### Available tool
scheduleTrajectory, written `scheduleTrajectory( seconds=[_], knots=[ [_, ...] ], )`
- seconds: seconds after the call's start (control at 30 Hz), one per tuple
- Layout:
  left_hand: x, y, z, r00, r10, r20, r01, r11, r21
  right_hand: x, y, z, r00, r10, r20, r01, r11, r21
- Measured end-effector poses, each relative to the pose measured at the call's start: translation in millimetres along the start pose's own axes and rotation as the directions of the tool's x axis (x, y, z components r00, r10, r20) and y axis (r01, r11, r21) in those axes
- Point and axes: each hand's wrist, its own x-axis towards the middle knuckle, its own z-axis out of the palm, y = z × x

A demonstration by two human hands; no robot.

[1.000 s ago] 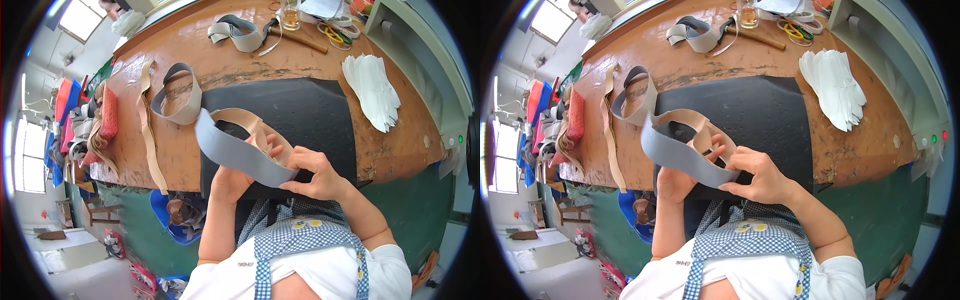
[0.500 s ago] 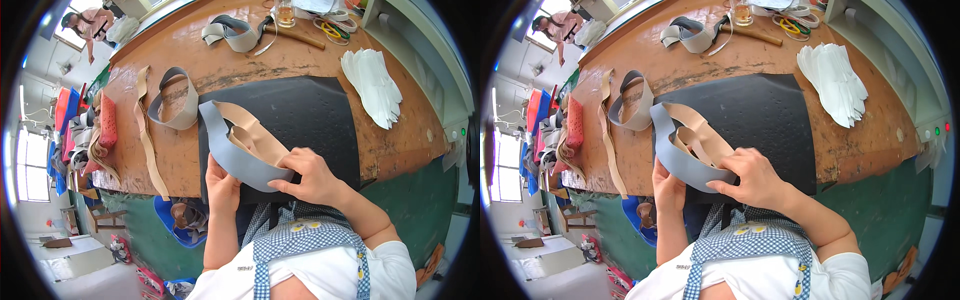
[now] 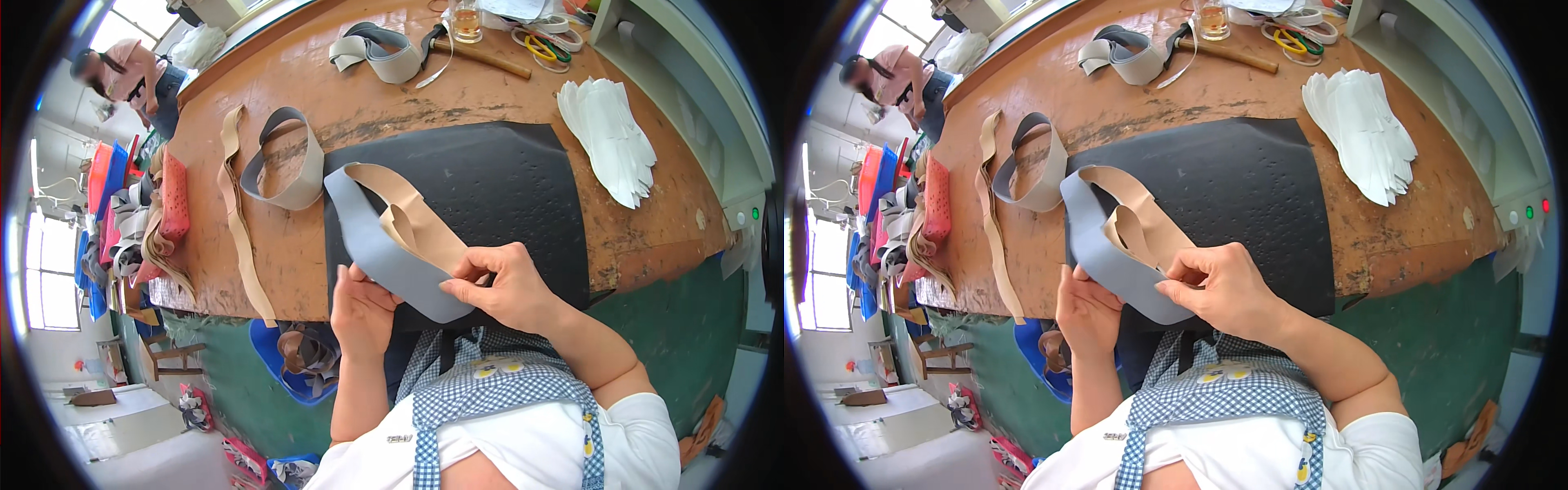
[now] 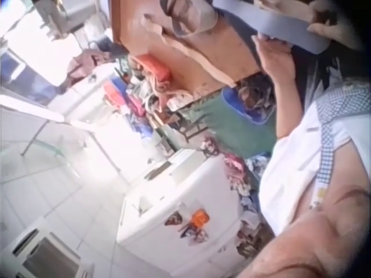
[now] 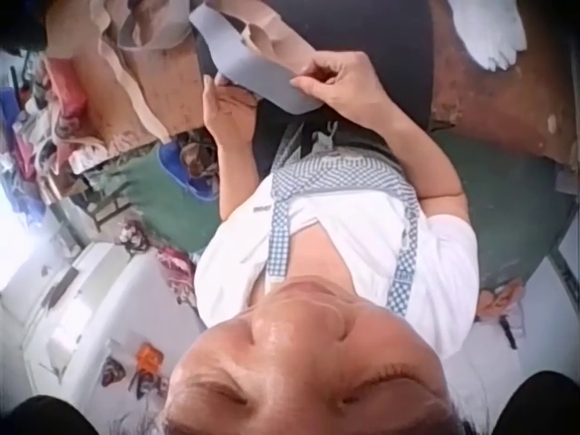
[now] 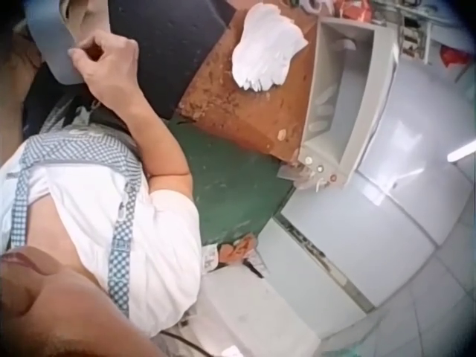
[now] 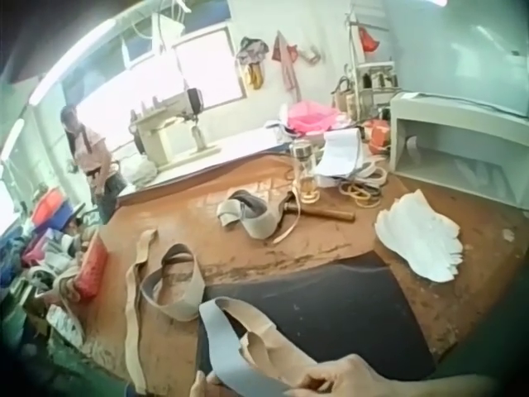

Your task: Peeling and aligning shoe lining and upper components at a factory workbench.

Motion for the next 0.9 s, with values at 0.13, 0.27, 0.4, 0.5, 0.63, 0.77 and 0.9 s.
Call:
scheduleTrajectory(
  seconds=[0.13, 0.27, 0.4, 0.5, 0.63, 0.77, 0.9],
  knots=[
    [0, -3, 6, 0.995, 0.043, -0.089, -0.023, 0.975, 0.220, -2, -1, 0, 0.998, 0.002, 0.056, 0.000, 0.999, -0.038],
    [0, -8, 3, 0.992, 0.096, -0.081, -0.053, 0.905, 0.423, 0, -4, 11, 1.000, -0.007, -0.010, 0.007, 1.000, 0.027],
    [0, -8, 8, 0.988, 0.109, -0.107, -0.055, 0.908, 0.415, 4, -7, 11, 0.999, 0.024, 0.048, -0.021, 0.998, -0.066],
    [3, -2, 3, 0.988, 0.103, -0.116, -0.044, 0.903, 0.428, 3, -9, 10, 0.996, 0.043, 0.074, -0.038, 0.996, -0.078],
    [3, -5, 9, 0.989, 0.094, -0.112, -0.027, 0.868, 0.495, 5, -7, 16, 0.999, -0.042, -0.024, 0.043, 0.999, 0.028],
    [3, -5, 13, 0.985, 0.116, -0.125, -0.046, 0.886, 0.461, 9, -6, 14, 1.000, 0.012, -0.017, -0.013, 0.999, -0.040],
    [8, 0, 10, 0.985, 0.094, -0.144, -0.019, 0.892, 0.452, 5, -4, 14, 1.000, -0.003, 0.009, 0.003, 1.000, -0.008]
  ],
)
